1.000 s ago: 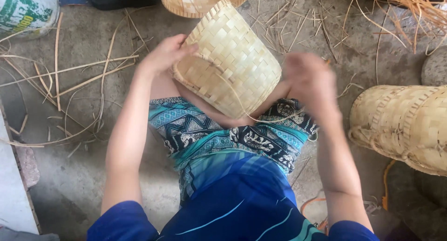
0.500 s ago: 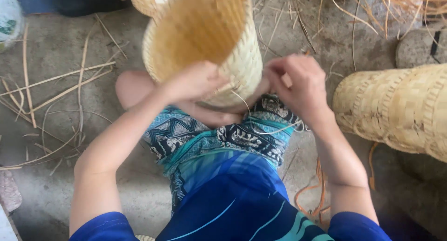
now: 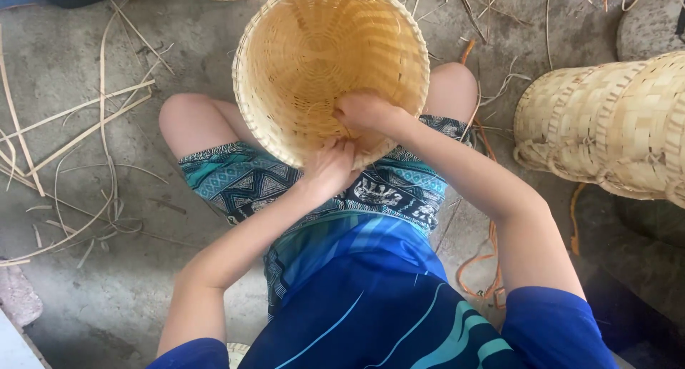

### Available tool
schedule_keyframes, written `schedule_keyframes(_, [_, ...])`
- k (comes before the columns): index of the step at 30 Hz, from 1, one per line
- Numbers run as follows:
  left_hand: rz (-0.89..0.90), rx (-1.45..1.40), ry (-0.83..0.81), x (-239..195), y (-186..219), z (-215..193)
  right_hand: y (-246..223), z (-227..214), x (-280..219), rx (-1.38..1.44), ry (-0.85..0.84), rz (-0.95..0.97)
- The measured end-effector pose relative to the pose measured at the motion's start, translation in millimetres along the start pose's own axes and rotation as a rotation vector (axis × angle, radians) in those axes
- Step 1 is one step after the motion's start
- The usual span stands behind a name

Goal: The person sits on the floor weaving a bamboo basket. They tuck and press bamboo strips inside the basket, cut a strip with scissors, weave a thin strip along the rim, and work the rim and handle area by hand.

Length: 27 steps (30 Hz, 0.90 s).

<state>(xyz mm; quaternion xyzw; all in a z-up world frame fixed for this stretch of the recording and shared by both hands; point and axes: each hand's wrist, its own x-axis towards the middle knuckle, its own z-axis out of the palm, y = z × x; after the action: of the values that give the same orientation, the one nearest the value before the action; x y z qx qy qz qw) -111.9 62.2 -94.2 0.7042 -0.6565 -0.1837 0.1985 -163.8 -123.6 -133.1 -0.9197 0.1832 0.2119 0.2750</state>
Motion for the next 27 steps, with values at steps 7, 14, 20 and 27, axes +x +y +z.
schedule_keyframes(7, [-0.027, -0.042, -0.156, 2.6, -1.8, -6.9, -21.9, -25.4, 2.3, 0.391, -0.056, 0.022])
schedule_keyframes(14, [-0.046, 0.025, -0.232, 2.9, -5.4, 16.1, -1.6, 19.7, 9.5, -0.368, 0.039, -0.077])
schedule_keyframes(20, [-0.122, -0.044, -0.301, -1.7, 4.6, 1.2, -26.3, -78.4, -13.1, 0.512, -0.455, 0.014])
schedule_keyframes(27, [0.265, 0.075, -0.19, 46.6, -39.9, -15.2, -62.8, -103.6, -78.0, 0.268, 0.379, -0.256])
